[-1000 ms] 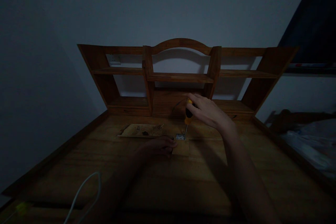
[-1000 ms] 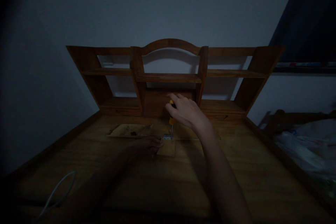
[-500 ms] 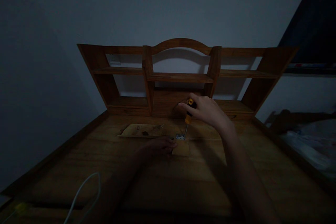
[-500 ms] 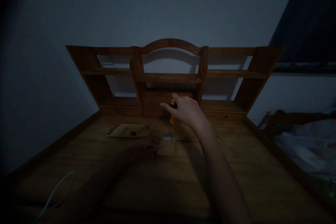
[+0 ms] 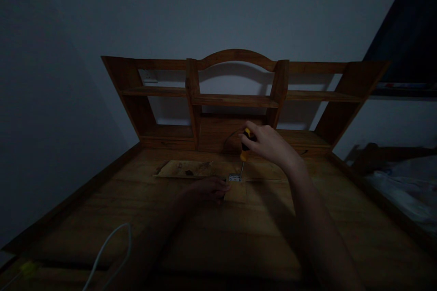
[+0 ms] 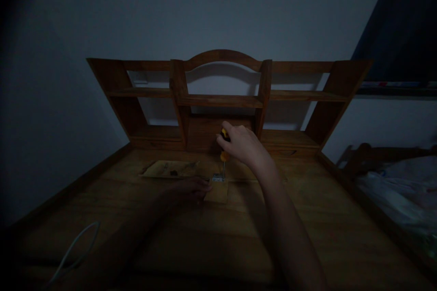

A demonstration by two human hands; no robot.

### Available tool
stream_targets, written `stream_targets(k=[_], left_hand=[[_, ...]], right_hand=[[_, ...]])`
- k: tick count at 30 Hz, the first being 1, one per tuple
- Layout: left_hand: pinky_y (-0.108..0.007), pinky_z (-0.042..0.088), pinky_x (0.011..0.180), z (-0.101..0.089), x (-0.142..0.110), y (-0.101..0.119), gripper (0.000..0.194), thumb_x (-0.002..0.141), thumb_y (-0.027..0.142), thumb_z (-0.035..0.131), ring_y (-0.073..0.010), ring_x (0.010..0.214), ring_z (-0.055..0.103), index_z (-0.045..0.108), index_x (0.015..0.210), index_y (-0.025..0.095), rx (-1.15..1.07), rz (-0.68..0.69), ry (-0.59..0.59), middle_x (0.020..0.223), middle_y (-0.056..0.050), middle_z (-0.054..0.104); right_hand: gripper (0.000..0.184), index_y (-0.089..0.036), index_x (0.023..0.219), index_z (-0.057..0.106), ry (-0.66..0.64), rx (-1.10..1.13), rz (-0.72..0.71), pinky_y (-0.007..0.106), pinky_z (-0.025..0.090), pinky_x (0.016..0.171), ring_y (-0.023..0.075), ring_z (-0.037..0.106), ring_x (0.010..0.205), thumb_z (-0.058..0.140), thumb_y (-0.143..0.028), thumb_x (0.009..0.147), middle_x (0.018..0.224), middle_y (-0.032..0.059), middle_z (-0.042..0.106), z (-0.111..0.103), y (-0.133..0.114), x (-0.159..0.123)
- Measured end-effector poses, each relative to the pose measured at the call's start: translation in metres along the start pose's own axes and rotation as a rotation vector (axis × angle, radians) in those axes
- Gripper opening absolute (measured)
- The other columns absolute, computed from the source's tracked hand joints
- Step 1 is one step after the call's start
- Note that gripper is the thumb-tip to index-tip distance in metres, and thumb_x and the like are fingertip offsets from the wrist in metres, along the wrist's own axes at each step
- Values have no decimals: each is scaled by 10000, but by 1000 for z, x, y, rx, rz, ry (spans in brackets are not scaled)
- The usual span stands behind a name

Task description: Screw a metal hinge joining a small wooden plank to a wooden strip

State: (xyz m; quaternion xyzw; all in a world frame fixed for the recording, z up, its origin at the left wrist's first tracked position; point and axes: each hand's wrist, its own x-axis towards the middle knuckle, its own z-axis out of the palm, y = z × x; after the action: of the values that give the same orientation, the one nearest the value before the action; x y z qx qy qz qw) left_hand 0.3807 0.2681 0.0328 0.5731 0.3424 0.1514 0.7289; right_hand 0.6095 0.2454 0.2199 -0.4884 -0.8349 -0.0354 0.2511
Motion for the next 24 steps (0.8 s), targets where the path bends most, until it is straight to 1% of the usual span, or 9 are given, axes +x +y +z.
stream_targets(k=[2, 4, 5, 8, 10, 14, 18, 21, 24], left_hand=[[-261, 457, 587, 1, 0, 1, 426, 747, 516, 761, -71, 471, 350, 535, 650, 169, -16, -13, 21, 536, 73, 383], [-260, 457, 592, 1, 0, 0, 421, 723, 508, 784, -76, 495, 388, 544, 661, 168, -39, -38, 45, 560, 66, 404], [-258, 454, 591, 1, 0, 0, 423, 719, 506, 789, -78, 503, 398, 543, 662, 168, -45, -43, 54, 569, 63, 413], [-252, 436, 571, 0, 0, -1, 435, 737, 516, 779, -74, 491, 375, 527, 654, 172, -38, -20, 35, 568, 61, 410], [-252, 422, 550, 0, -1, -1, 447, 742, 530, 774, -67, 466, 331, 516, 651, 177, -32, -7, 21, 548, 68, 391], [-254, 443, 564, 1, -1, 1, 446, 751, 525, 767, -60, 455, 307, 512, 649, 173, -33, -11, 8, 533, 76, 369], [-246, 451, 563, 0, 0, -2, 447, 748, 527, 770, -67, 468, 342, 525, 644, 167, -41, -6, 0, 537, 69, 375], [-241, 449, 560, -2, 2, -5, 430, 763, 520, 762, -76, 489, 383, 540, 653, 168, -43, 23, -1, 562, 55, 406], [-250, 454, 566, -3, 3, -6, 419, 754, 508, 774, -73, 478, 358, 543, 655, 171, -59, -3, -12, 554, 64, 383]], right_hand=[[367, -198, 1064, 577, 2, -29, 15, 307, 423, 703, 228, 647, 786, 428, -526, 992, 841, 68, 682, 2, 2, 1], [440, -191, 1119, 574, 7, -21, -5, 332, 448, 756, 250, 649, 871, 447, -585, 968, 950, 92, 684, 3, 5, 1], [450, -187, 1168, 569, 9, -5, -22, 347, 458, 803, 259, 644, 935, 467, -572, 960, 1043, 108, 675, 4, 6, 2], [446, -170, 1319, 529, 11, 68, -68, 375, 444, 954, 268, 598, 1123, 513, -392, 933, 1294, 130, 592, 3, 8, 3], [466, -156, 1354, 520, -5, 129, -97, 370, 424, 1004, 260, 576, 1179, 501, -284, 905, 1343, 122, 577, 1, 8, 3], [384, -189, 1283, 577, -44, 198, -121, 324, 456, 919, 226, 623, 1080, 496, -248, 912, 1221, 80, 663, -2, 5, 1], [219, -203, 1088, 605, -8, 125, -88, 304, 451, 799, 218, 658, 922, 502, -356, 970, 1001, 67, 709, -1, 3, 0], [300, -210, 1014, 577, 6, 88, -46, 310, 450, 754, 229, 661, 868, 509, -498, 970, 932, 69, 705, 2, 4, 0], [409, -213, 1106, 579, 7, 110, -61, 347, 475, 814, 256, 654, 971, 533, -581, 934, 1088, 100, 695, 3, 6, 1]])
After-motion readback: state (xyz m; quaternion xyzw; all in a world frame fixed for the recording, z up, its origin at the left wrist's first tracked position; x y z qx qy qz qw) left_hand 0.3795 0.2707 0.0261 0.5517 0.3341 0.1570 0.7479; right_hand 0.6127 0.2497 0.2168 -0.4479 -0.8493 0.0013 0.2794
